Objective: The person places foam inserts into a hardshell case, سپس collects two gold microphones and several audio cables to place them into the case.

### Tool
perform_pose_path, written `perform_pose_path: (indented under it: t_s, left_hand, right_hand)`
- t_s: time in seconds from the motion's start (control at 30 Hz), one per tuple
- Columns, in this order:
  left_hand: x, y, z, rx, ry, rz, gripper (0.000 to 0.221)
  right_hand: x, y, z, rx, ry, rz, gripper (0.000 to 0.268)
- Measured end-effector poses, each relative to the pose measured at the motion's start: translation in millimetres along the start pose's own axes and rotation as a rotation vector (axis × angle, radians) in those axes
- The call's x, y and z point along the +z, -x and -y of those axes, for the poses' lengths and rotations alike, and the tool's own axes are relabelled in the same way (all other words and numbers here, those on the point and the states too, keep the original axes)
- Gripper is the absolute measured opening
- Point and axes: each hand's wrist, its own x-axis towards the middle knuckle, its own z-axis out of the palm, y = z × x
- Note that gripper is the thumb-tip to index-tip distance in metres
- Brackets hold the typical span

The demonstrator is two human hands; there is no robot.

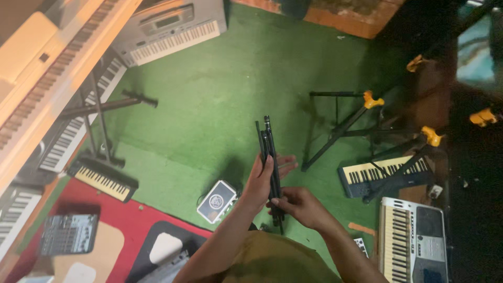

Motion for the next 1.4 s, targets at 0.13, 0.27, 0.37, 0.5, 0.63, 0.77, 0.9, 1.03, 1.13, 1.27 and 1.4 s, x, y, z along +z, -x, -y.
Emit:
perform_pose_path:
  t_s: [0.13, 0.27, 0.37, 0.5, 0.63, 0.77, 0.9, 1.03, 1.13, 1.27, 1.4]
  left_hand:
    - [4, -37, -11, -0.039, -0.013, 0.037, 0.034]
    - [-5, -69, -37, -0.123, -0.022, 0.047, 0.040]
    - [-14, -92, -56, -0.133, -0.106, 0.061, 0.040]
    - [-28, -122, -66, -0.177, -0.155, 0.048, 0.040]
    - [-46, -151, -64, -0.135, -0.201, 0.066, 0.037]
    - [-52, -187, -54, -0.079, -0.279, 0.112, 0.034]
    - [-49, -221, -49, -0.078, -0.265, 0.114, 0.034]
    - [-35, -268, -45, -0.041, -0.264, 0.103, 0.032]
    - [-16, -303, -37, 0.031, -0.339, 0.120, 0.031]
    - [15, -351, -37, -0.107, -0.246, 0.163, 0.031]
    - [36, -375, -26, -0.203, -0.358, 0.214, 0.031]
  right_hand:
    - [-10, -21, 7, 0.029, -0.096, -0.074, 0.027]
    - [-7, -45, 20, 0.009, -0.136, -0.110, 0.029]
    - [0, -70, 33, 0.029, -0.121, -0.146, 0.028]
    - [-1, -95, 42, 0.009, -0.128, -0.155, 0.029]
    - [-5, -116, 44, -0.030, -0.135, -0.161, 0.031]
    - [-22, -137, 42, -0.048, -0.087, -0.216, 0.032]
    - [-45, -159, 44, -0.104, -0.247, -0.181, 0.033]
    - [-83, -179, 51, -0.047, -0.234, -0.180, 0.033]
    - [-119, -190, 55, -0.022, -0.215, -0.180, 0.030]
    - [-181, -208, 69, -0.101, -0.193, -0.195, 0.027]
    - [-245, -219, 70, -0.085, -0.035, -0.306, 0.024]
